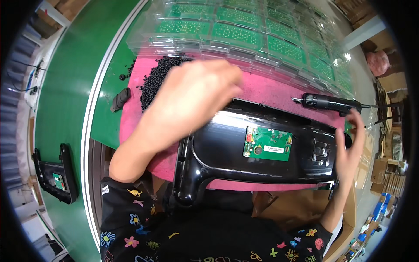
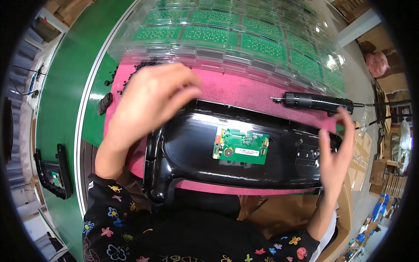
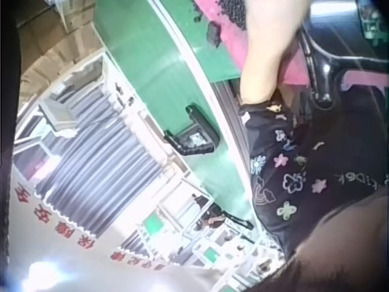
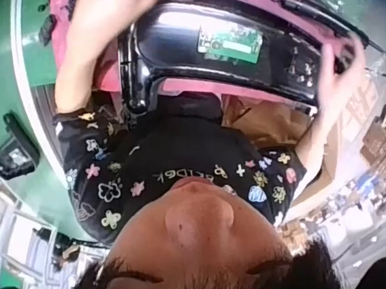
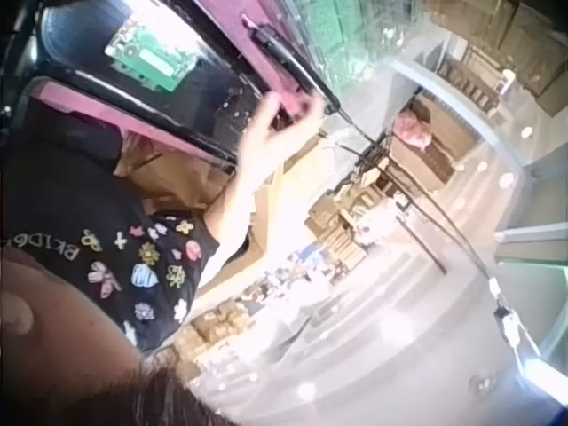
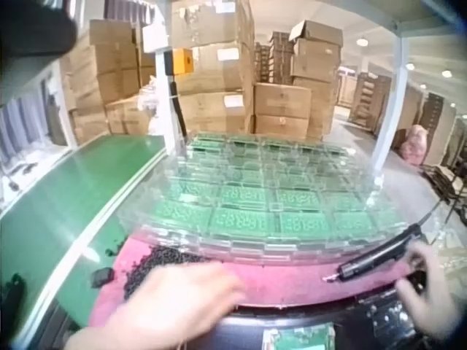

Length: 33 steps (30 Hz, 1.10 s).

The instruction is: Assembling electronic components by inserting a PCB into a plastic housing and securing it with an electric screwdriver.

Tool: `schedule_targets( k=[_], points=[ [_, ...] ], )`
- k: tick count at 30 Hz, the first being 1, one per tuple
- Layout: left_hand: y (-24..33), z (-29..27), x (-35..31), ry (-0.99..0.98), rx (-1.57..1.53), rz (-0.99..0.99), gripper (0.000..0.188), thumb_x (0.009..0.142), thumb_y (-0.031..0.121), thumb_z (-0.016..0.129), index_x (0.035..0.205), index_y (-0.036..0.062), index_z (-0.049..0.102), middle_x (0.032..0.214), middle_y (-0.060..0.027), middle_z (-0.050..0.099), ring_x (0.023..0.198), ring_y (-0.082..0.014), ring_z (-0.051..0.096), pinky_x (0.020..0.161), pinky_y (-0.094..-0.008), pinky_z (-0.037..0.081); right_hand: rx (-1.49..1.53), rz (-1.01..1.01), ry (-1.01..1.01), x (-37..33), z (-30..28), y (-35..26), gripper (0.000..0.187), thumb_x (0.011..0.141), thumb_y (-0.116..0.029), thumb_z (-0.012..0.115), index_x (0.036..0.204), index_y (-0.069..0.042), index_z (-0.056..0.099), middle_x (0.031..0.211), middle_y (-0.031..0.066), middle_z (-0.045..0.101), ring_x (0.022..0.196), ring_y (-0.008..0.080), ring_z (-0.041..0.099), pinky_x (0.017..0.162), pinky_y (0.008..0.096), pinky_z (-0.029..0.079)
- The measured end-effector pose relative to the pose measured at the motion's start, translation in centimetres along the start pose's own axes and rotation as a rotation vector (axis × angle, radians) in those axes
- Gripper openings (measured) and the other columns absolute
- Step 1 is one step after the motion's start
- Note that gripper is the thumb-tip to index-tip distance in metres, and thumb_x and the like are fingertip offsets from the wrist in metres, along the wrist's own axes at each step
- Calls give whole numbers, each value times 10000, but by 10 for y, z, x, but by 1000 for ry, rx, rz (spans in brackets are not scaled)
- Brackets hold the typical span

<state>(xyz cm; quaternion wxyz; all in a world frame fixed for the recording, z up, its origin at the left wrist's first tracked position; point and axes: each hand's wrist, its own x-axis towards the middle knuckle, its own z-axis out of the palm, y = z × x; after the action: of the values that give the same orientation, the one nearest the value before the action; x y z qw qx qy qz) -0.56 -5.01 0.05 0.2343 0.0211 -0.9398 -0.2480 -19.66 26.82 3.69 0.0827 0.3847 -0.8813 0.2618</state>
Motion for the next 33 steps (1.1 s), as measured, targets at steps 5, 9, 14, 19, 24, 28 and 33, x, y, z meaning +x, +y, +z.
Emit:
schedule_targets(
  k=[5,9,14,19,24,28,33],
  points=[
    [-29,-14,-14,-188,245,-282,225,751,85,762,960,34,693,895,-112,693,896,-319,664,766,-443,523,-117,212,-86,38,-9,64,497,973,-163,634,1432,-81,462,1265,130,571,1158,228,540,1058,372,388],
    [-30,-9,-12,-236,334,-325,196,743,75,751,931,39,709,912,-129,704,907,-328,668,763,-449,524,323,349,-64,55,0,68,430,994,-145,610,1396,-97,465,1153,83,568,1052,165,581,927,324,496],
    [-31,-2,-8,-288,422,-344,150,751,66,698,899,45,704,865,-157,690,899,-347,662,756,-469,525,768,90,463,56,38,8,643,932,16,645,1411,-68,223,1332,199,440,1066,218,612,923,311,535],
    [-33,-5,-11,-256,393,-310,111,769,65,692,872,24,679,861,-165,675,894,-372,646,779,-474,521,984,93,99,75,65,-42,624,919,-88,694,1415,-27,320,1181,149,603,1062,230,625,990,380,471],
    [-33,0,-10,-96,326,-179,93,824,38,655,901,-14,663,911,-180,647,917,-384,626,815,-468,503,1246,227,90,79,62,-62,432,925,-77,675,1308,-14,487,948,62,600,908,177,590,866,349,477],
    [-15,-1,4,35,-63,21,97,840,41,678,894,-25,634,895,-160,628,875,-366,618,784,-422,491,1587,-41,71,67,52,-73,340,940,-114,647,1249,-50,521,878,30,570,865,166,559,907,405,454],
    [13,12,3,-50,-347,223,242,764,144,794,854,6,616,855,-97,637,829,-290,619,741,-386,496,1880,-261,-43,37,32,-103,306,898,-152,701,1118,-161,488,782,-75,516,791,83,497,868,343,322]
  ],
)
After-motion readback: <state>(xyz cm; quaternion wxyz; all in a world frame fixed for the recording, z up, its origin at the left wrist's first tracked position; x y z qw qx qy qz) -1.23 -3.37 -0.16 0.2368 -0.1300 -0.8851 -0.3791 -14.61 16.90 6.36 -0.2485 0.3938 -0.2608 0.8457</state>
